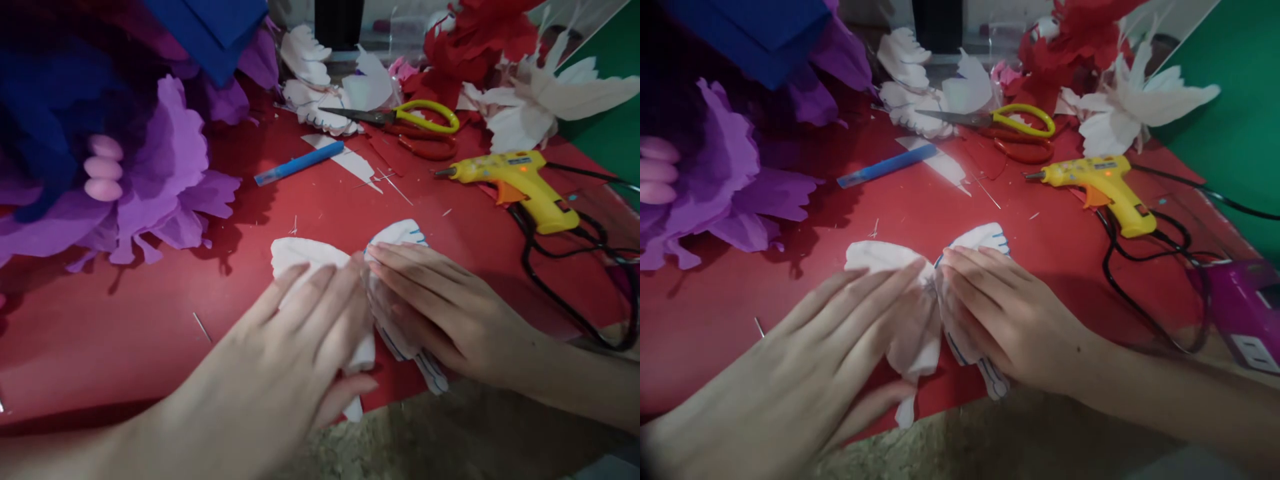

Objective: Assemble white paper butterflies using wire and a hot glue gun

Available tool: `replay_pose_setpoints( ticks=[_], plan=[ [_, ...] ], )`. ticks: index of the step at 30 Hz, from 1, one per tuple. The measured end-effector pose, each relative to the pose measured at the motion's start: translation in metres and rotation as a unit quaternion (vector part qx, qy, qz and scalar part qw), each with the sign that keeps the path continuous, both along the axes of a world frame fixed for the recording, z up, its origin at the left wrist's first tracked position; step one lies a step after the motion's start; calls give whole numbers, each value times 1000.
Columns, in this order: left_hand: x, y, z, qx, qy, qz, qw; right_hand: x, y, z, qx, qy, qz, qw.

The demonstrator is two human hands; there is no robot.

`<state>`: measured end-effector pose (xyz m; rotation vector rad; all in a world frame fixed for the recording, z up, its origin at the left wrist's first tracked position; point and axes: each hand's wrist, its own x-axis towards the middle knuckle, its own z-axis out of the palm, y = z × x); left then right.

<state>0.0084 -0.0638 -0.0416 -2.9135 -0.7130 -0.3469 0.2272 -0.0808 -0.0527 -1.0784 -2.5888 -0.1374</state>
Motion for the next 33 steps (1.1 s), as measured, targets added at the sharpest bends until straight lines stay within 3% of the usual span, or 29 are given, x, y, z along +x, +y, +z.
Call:
replay_pose_setpoints(
  ticks=[9, 33],
  plan=[
    [-6, 11, -14, -28, 45, -1, 999, -6, -5, -3, -46, -60, -38, 996],
    [-4, 11, -11, -19, 44, -3, 999, -8, -16, -5, -14, -105, -31, 994]
  ],
)
